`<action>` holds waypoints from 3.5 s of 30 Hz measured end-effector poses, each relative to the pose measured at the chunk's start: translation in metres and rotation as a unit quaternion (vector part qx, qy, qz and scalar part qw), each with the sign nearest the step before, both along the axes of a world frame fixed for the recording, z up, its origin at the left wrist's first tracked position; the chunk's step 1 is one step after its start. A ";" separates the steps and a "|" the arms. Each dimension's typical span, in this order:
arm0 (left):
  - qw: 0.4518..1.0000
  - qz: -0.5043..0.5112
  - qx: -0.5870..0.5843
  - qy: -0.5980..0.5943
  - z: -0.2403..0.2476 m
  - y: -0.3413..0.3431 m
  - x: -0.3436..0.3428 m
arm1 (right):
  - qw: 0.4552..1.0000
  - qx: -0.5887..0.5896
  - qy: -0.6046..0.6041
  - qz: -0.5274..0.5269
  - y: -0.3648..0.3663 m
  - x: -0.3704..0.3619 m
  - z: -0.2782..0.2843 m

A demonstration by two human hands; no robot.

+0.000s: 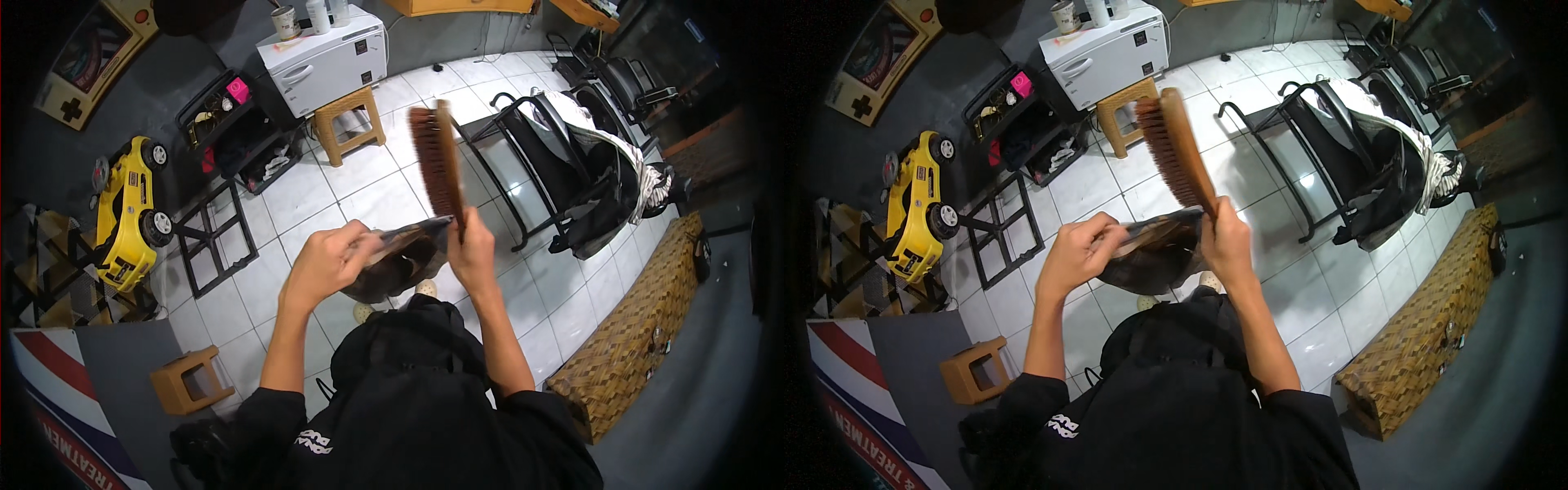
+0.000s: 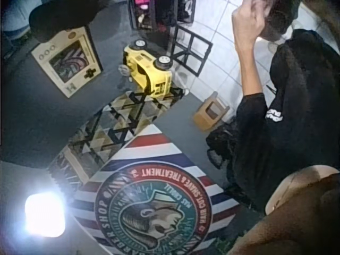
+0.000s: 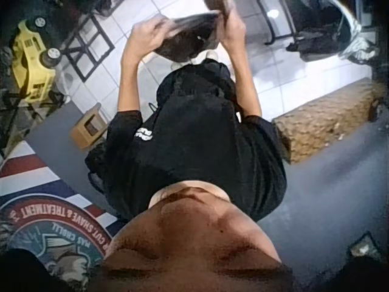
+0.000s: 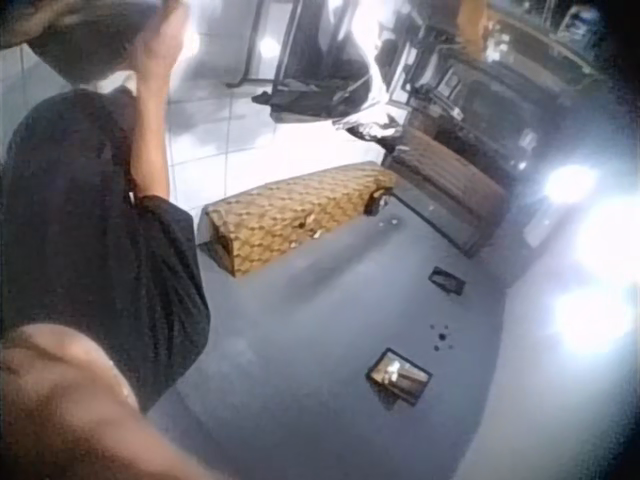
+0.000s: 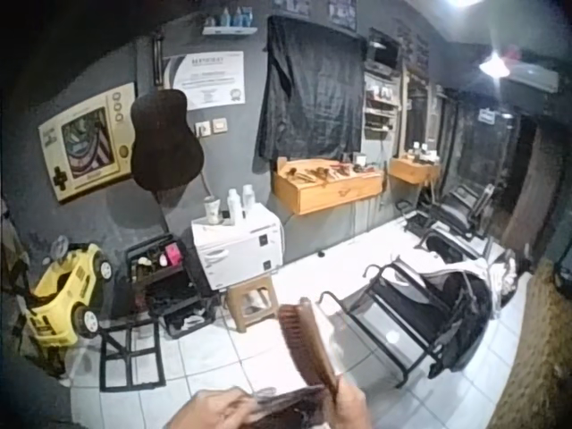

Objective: The person brushes hair clippings off two capes using a large brush. First, the person holds a brown and yellow patterned cape and brushes its surface; then the person hangs the cape on a wall hook. Next, the person picks up a white and black striped cape from a chair and brushes it before folding it.

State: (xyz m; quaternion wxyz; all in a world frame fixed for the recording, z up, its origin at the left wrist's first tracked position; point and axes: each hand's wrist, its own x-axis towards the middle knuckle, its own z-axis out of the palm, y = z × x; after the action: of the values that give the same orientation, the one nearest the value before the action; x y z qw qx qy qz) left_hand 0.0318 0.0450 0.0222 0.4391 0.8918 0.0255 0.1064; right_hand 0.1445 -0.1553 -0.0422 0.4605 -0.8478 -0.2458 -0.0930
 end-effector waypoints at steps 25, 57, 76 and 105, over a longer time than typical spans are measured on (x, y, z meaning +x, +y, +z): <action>0.981 0.006 0.181 -0.069 0.063 0.003 -0.009 | 0.991 -0.004 0.114 0.068 0.042 -0.037 -0.127; 0.933 0.294 0.205 0.015 -0.134 0.145 -0.012 | 0.970 -0.230 -0.040 -0.068 -0.056 0.071 -0.050; 0.920 0.013 0.132 0.369 -0.298 0.043 -0.195 | 0.777 -0.469 0.400 0.126 -0.176 -0.047 -0.246; 0.793 0.393 -0.313 0.346 -0.185 0.059 -0.108 | 0.962 -0.090 0.255 0.041 -0.124 -0.002 -0.172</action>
State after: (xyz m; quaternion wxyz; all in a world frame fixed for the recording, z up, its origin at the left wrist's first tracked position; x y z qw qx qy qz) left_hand -0.0760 0.1043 -0.1632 0.5760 0.5963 0.5561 -0.0591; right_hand 0.1424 -0.2789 -0.2138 0.4330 -0.8707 -0.1620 0.1681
